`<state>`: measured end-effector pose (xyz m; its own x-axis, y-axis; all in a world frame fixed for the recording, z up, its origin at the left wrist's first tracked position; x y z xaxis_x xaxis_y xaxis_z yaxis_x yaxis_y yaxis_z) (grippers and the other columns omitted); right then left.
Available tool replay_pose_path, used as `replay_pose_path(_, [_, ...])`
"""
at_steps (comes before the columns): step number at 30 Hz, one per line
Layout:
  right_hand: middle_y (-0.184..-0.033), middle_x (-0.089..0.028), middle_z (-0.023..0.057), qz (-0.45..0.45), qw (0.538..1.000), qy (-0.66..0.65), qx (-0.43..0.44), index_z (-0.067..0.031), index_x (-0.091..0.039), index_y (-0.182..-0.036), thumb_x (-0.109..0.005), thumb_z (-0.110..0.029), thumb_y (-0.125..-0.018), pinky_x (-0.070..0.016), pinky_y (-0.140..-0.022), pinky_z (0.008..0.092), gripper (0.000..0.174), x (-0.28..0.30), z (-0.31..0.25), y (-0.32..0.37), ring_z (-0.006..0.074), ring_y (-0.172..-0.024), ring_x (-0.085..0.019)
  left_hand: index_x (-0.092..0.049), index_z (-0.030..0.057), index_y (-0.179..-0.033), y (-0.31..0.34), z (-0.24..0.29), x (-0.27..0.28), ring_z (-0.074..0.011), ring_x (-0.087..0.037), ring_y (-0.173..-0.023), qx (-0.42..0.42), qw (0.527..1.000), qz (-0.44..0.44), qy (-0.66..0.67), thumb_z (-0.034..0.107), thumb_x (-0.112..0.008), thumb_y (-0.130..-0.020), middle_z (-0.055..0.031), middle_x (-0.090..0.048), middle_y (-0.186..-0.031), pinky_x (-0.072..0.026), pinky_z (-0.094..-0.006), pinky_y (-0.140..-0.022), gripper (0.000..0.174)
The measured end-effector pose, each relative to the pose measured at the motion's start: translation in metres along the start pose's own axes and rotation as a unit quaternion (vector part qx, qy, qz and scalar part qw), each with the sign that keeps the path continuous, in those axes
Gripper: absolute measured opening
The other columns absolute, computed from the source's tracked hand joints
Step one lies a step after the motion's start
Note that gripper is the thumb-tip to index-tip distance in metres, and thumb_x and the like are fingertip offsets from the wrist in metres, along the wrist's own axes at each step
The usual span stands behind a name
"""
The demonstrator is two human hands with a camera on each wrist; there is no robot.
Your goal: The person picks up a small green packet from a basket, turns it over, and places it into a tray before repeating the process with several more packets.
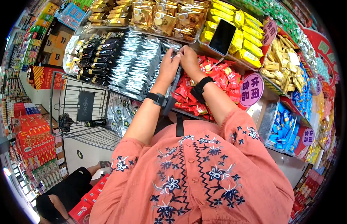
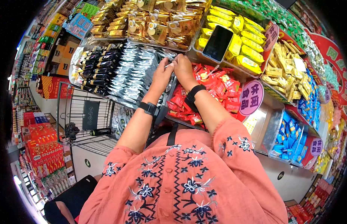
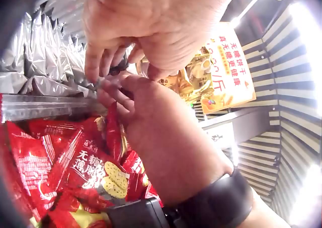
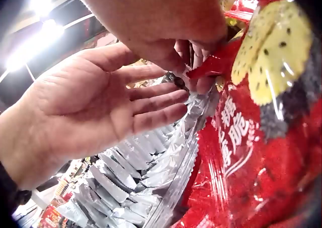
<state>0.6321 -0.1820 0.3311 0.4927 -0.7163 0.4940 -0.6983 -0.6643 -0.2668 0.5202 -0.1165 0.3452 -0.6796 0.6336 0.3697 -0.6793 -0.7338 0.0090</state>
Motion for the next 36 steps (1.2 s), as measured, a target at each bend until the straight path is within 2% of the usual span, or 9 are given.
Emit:
replay_pose_path(4, [-0.09,-0.063,0.0237,0.018,1.0,0.004,-0.001,0.0018,-0.058,-0.096,-0.067,-0.004,-0.083,-0.0497,-0.079,0.0488,0.016,0.002,-0.003,0.002,0.044,-0.089,-0.061,-0.047,-0.0043,-0.141,0.002,0.011,0.002,-0.0321,-0.058,-0.124,0.032,0.999,-0.007,0.004,0.037,-0.06,-0.095,-0.0248,-0.058,-0.135,-0.0443,-0.0357,-0.103,0.064])
replay_pose_path(7, [-0.092,-0.064,0.0241,0.052,0.998,0.001,0.029,0.0025,-0.058,-0.099,-0.065,-0.002,-0.083,-0.0501,-0.08,0.0485,0.018,0.006,-0.007,0.004,0.0439,-0.089,-0.061,-0.046,-0.0107,-0.139,0.002,0.016,0.002,-0.0345,-0.065,-0.11,0.001,1.0,0.004,0.013,0.035,-0.058,-0.094,-0.0315,-0.057,-0.13,-0.0495,-0.038,-0.095,0.065])
replay_pose_path(10, [-0.094,-0.064,0.0243,0.054,0.998,-0.009,0.038,0.0028,-0.057,-0.099,-0.063,-0.001,-0.084,-0.0504,-0.081,0.0481,0.017,0.011,-0.008,0.003,0.0438,-0.09,-0.062,-0.046,-0.0118,-0.137,0.0,0.016,0.002,-0.0339,-0.065,-0.111,0.003,1.0,-0.003,0.024,0.035,-0.059,-0.094,-0.0309,-0.058,-0.129,-0.0498,-0.0374,-0.095,0.065])
replay_pose_path(13, [-0.095,-0.064,0.024,0.043,0.999,-0.022,0.025,0.0032,-0.057,-0.1,-0.061,0.0,-0.085,-0.0516,-0.081,0.047,0.015,0.016,-0.006,0.002,0.0427,-0.09,-0.063,-0.045,-0.0033,-0.142,0.002,0.017,0.003,-0.0281,-0.058,-0.122,0.046,0.998,-0.02,0.045,0.035,-0.061,-0.096,-0.0231,-0.06,-0.13,-0.0447,-0.0354,-0.102,0.062])
replay_pose_path(16, [-0.094,-0.064,0.0236,0.025,0.997,-0.069,-0.012,0.0034,-0.056,-0.1,-0.059,0.001,-0.087,-0.0546,-0.076,0.0448,0.014,0.016,0.0,0.0,0.04,-0.085,-0.065,-0.044,-0.003,-0.143,-0.005,-0.006,-0.002,-0.0244,-0.061,-0.114,0.013,0.998,-0.008,0.066,0.033,-0.061,-0.096,-0.0212,-0.061,-0.127,-0.0482,-0.0339,-0.095,0.062])
replay_pose_path(19, [-0.093,-0.064,0.0224,0.015,0.996,-0.087,-0.022,0.0037,-0.056,-0.099,-0.057,0.003,-0.088,-0.0571,-0.07,0.0415,0.011,0.023,-0.004,0.003,0.0353,-0.079,-0.068,-0.043,-0.0025,-0.143,-0.007,-0.017,-0.004,-0.0205,-0.063,-0.103,0.033,0.999,-0.006,0.037,0.033,-0.062,-0.095,-0.0191,-0.063,-0.125,-0.051,-0.0319,-0.087,0.062])
replay_pose_path(22, [-0.092,-0.064,0.0213,0.016,0.993,-0.114,-0.014,0.0039,-0.055,-0.099,-0.054,0.005,-0.09,-0.058,-0.067,0.0388,0.01,0.029,-0.012,0.006,0.0321,-0.076,-0.07,-0.044,-0.0019,-0.143,-0.004,-0.015,-0.003,-0.0189,-0.064,-0.095,0.029,0.999,0.0,0.019,0.033,-0.062,-0.095,-0.0176,-0.064,-0.122,-0.0519,-0.0308,-0.082,0.062])
replay_pose_path(28, [-0.094,-0.064,0.0196,0.001,0.989,-0.144,-0.039,0.0043,-0.055,-0.101,-0.052,0.004,-0.092,-0.0582,-0.067,0.0359,0.01,0.035,-0.014,0.011,0.0275,-0.076,-0.072,-0.043,-0.0014,-0.144,-0.002,-0.01,0.001,-0.0177,-0.064,-0.093,0.019,1.0,0.001,-0.007,0.034,-0.061,-0.095,-0.016,-0.066,-0.118,-0.0518,-0.0304,-0.08,0.063])
replay_pose_path(36, [-0.096,-0.064,0.0167,-0.018,0.984,-0.172,-0.038,0.0036,-0.055,-0.103,-0.049,0.002,-0.094,-0.0581,-0.068,0.0336,0.011,0.04,-0.029,0.02,0.0239,-0.078,-0.072,-0.044,-0.0004,-0.145,0.007,-0.002,0.011,-0.0182,-0.064,-0.096,0.037,0.999,-0.012,0.02,0.036,-0.061,-0.095,-0.0181,-0.065,-0.12,-0.0514,-0.0299,-0.084,0.064])
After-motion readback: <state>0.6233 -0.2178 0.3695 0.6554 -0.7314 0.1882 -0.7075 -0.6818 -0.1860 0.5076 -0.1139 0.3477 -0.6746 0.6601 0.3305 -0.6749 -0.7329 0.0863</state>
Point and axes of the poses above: each hand's wrist, its own y-axis away from the middle knuckle, its own x-axis out of the back of the hand, z = x × y, the point moved 3 cm from there along -y, towards the middle knuckle
